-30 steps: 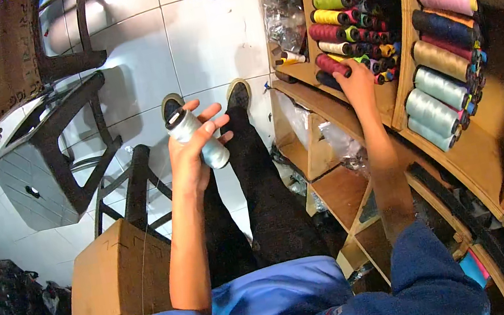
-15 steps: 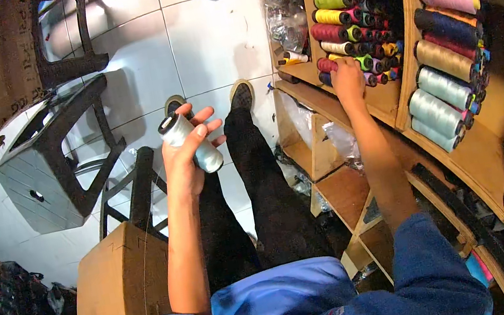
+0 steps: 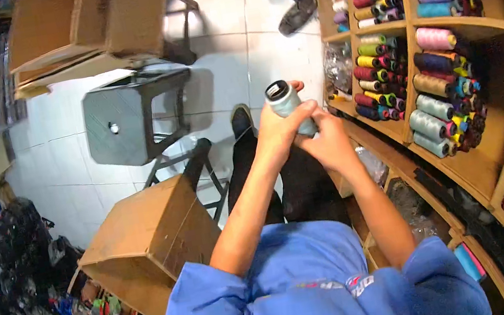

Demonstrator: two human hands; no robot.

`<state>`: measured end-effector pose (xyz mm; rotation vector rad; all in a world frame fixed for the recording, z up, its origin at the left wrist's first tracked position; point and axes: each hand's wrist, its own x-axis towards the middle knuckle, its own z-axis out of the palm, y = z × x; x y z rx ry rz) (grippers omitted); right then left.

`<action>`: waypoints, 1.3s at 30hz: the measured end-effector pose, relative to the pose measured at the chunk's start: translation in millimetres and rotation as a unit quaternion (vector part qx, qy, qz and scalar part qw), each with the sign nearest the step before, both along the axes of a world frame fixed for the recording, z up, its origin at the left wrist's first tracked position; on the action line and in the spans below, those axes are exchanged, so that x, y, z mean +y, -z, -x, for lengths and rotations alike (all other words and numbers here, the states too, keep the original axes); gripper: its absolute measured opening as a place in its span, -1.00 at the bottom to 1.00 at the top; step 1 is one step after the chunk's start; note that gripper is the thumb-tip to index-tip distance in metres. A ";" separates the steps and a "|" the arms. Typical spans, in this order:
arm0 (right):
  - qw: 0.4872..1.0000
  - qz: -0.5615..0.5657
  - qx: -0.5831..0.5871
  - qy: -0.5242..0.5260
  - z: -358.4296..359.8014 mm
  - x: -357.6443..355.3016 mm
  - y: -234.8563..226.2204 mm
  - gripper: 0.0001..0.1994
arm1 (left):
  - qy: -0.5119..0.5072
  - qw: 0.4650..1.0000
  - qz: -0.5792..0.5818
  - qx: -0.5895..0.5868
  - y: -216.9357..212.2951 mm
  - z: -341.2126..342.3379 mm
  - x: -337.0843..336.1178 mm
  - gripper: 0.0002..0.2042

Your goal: The person picks up thread spools from a cardboard box and places them into specific slots on a wooden shelf, arranging them by color.

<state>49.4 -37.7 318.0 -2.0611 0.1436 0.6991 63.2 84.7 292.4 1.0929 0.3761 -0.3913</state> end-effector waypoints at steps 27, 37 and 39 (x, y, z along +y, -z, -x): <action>0.870 -0.044 -0.328 -0.366 -29.6 -44.5 -306.7 -0.49 | -0.061 0.770 -0.382 -0.508 -286.5 -22.8 82.6 -0.88; 0.936 -0.104 -0.279 -0.188 4.0 -60.1 -278.7 -0.50 | 0.174 0.779 -0.340 -0.498 -276.8 -21.3 65.1 -0.84; 0.914 -0.193 -0.351 0.066 13.7 -51.0 -274.9 -0.53 | 0.204 0.754 -0.336 -0.526 -268.8 -20.6 62.9 -0.85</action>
